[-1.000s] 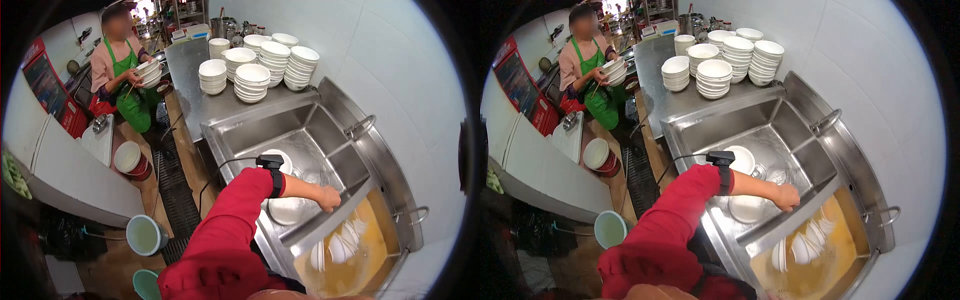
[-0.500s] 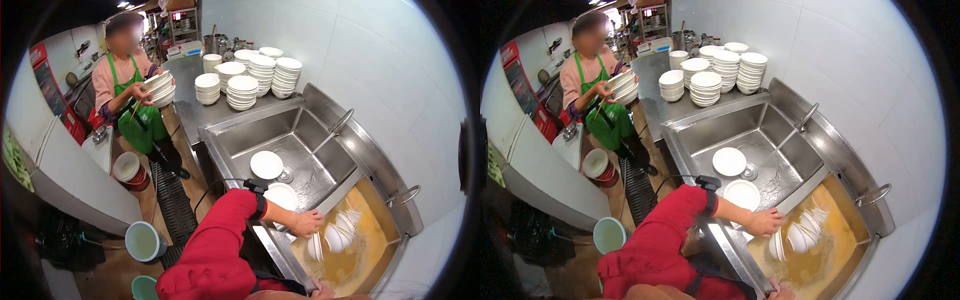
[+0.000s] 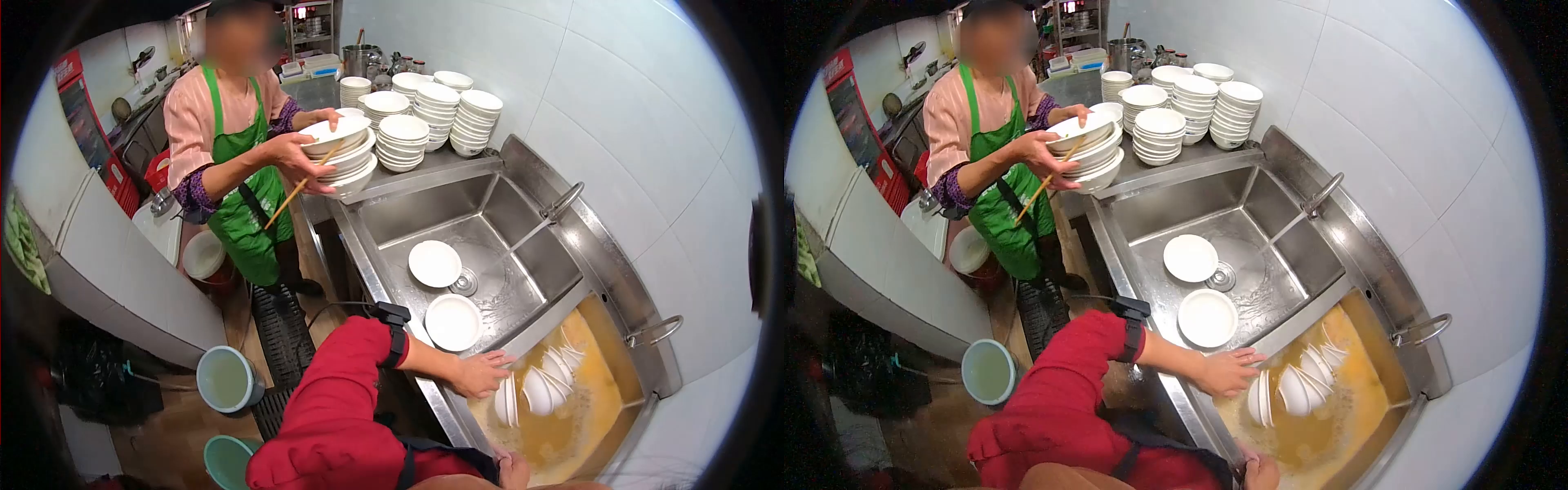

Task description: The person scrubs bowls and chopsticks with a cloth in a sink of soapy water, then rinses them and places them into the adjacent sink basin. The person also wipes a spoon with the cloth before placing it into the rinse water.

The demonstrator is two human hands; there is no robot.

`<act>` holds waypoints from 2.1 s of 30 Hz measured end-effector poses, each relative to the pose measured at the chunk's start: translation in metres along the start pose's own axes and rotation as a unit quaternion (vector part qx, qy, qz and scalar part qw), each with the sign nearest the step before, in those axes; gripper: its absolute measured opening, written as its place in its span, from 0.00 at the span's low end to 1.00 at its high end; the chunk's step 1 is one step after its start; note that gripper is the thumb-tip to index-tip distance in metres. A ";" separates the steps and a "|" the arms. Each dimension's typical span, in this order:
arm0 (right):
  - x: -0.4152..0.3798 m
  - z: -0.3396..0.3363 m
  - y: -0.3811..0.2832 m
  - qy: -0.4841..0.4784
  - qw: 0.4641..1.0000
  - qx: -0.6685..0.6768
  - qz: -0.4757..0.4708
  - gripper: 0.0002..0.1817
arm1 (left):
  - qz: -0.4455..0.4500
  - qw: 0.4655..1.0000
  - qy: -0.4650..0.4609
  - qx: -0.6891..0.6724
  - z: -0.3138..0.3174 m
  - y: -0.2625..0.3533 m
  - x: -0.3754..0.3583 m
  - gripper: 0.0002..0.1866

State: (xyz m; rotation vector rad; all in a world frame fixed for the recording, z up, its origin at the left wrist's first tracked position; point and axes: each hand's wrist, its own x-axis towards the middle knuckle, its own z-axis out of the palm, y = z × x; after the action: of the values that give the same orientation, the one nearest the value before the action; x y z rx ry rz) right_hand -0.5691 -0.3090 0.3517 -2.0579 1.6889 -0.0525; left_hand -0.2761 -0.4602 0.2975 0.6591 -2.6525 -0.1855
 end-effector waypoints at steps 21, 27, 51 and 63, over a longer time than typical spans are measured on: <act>-0.030 -0.009 0.081 -0.078 0.981 0.173 -0.052 0.22 | -0.257 0.962 -0.070 -0.067 -0.008 0.141 0.012 0.18; -0.034 -0.014 0.076 -0.054 0.983 0.171 -0.036 0.19 | -0.298 0.951 -0.042 -0.071 -0.013 0.144 0.016 0.16; -0.037 -0.030 0.051 -0.024 0.983 0.183 -0.002 0.20 | -0.250 0.966 0.059 -0.029 0.007 0.137 0.008 0.13; -0.033 -0.009 0.077 0.016 0.989 0.145 -0.034 0.15 | -0.277 0.960 -0.020 -0.041 -0.022 0.147 0.016 0.12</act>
State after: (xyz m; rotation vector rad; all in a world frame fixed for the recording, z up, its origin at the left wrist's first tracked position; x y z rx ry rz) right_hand -0.6510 -0.2912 0.3390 -1.9023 1.5282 -0.3351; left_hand -0.3420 -0.3394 0.3553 1.3673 -2.4122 -0.4648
